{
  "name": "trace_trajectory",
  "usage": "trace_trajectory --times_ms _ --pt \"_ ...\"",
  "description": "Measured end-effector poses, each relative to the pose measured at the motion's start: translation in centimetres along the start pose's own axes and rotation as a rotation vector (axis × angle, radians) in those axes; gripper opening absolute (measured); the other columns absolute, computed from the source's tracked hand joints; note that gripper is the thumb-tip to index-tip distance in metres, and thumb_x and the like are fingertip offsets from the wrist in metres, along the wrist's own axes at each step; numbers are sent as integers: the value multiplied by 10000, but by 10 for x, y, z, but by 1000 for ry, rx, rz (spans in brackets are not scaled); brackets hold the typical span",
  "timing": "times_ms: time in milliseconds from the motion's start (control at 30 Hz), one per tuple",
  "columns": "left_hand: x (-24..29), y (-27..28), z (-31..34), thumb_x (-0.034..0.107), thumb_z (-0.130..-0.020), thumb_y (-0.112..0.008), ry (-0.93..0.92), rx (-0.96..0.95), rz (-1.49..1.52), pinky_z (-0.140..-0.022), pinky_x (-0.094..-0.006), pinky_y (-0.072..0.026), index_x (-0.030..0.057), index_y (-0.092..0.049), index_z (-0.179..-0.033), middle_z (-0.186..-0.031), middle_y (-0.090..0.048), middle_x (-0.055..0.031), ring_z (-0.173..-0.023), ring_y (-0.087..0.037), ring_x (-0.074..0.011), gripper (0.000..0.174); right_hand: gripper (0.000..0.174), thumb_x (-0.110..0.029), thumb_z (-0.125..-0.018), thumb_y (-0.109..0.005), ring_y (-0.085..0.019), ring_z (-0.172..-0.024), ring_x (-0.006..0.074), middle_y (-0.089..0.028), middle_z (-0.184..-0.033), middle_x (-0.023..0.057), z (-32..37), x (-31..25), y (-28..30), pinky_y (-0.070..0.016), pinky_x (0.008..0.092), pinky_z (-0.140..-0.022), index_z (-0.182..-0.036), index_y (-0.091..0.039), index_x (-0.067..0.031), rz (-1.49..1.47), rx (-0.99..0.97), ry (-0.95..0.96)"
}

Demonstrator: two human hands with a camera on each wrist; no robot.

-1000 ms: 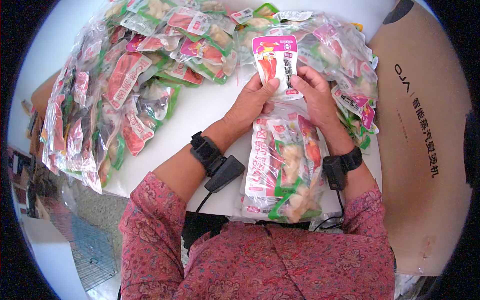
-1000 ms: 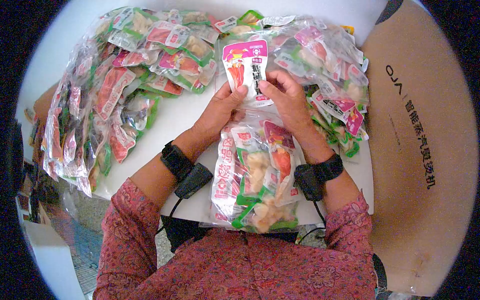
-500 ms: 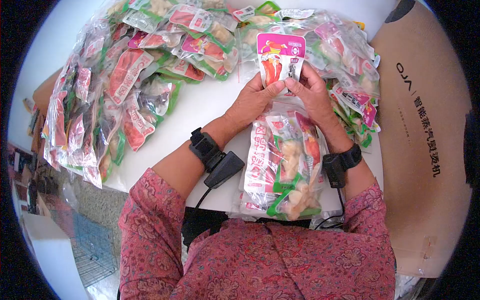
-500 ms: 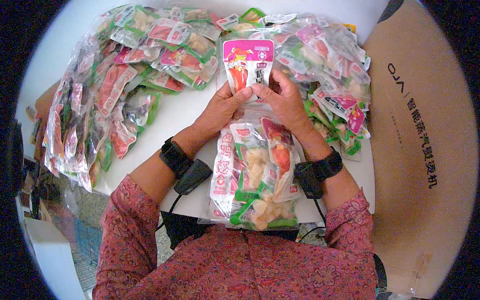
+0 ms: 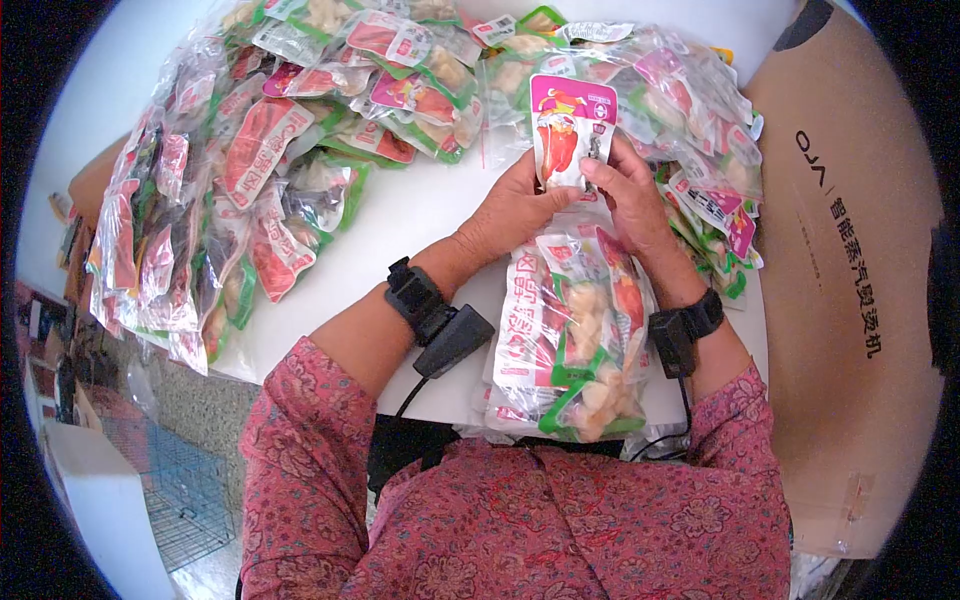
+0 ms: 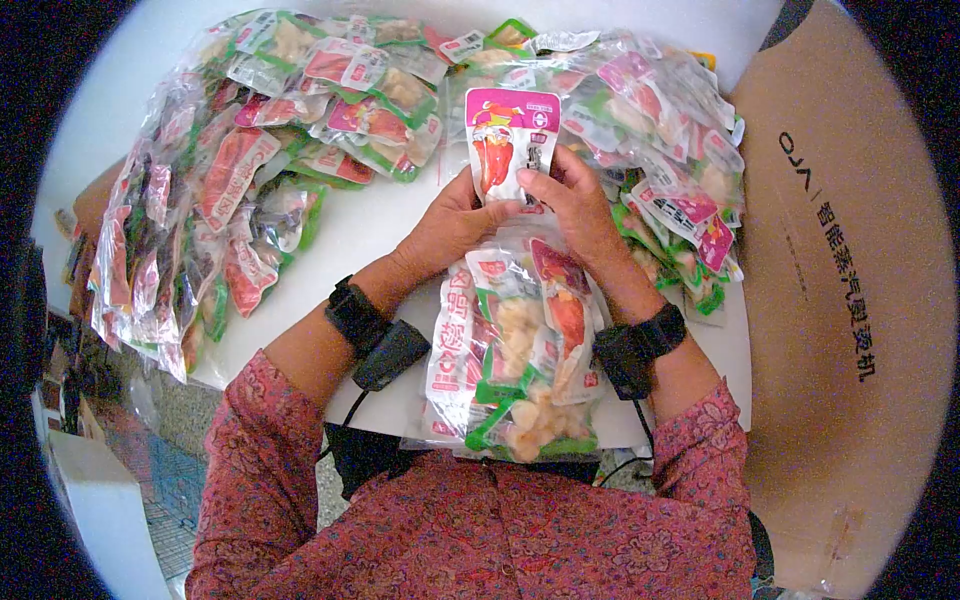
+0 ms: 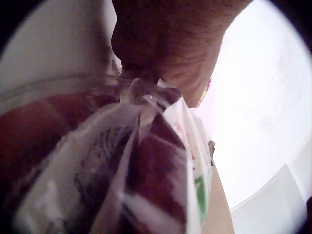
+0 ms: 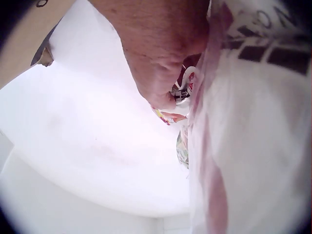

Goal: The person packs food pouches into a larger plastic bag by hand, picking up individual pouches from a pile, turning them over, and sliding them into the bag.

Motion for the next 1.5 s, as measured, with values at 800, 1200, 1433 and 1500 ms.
trace_trajectory --times_ms 800,1200,1433,1500 --pt "-8 5 0 38 -794 -571 24 2 -145 -860 -276 -414 35 -277 -1253 -1142 -479 -79 -1025 -489 -147 545 276 -172 -801 -596 -551 -837 107 -588 -948 28 3 3 1 -437 260 -762 -1035 -534 -40 8 -14 -11" --pt "-13 8 -2 45 -787 -581 21 5 -180 -858 -277 -416 27 -294 -1237 -1137 -487 -89 -1024 -493 -151 534 296 -198 -794 -610 -541 -853 105 -585 -951 25 0 10 3 -422 256 -776 -1035 -541 -40 -11 -2 -5" --pt "-5 6 -2 97 -806 -580 -28 5 -175 -837 -270 -420 27 -307 -1231 -1129 -490 -80 -994 -500 -130 510 298 -197 -796 -607 -536 -857 102 -582 -951 21 2 11 3 -419 252 -773 -1042 -541 -42 -40 14 -24" --pt "1 3 2 149 -824 -559 -30 40 -119 -785 -261 -427 23 -382 -1141 -1034 -519 -69 -912 -514 -121 385 293 -196 -802 -596 -535 -851 98 -581 -951 22 2 5 4 -424 248 -763 -1044 -540 -39 61 10 3"
Point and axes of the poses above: each hand's wrist, its own z-axis away from the middle knuckle, its own y-axis out of the back of the hand, x = y × z, the point moved 7 cm from there along -z, towards the middle knuckle
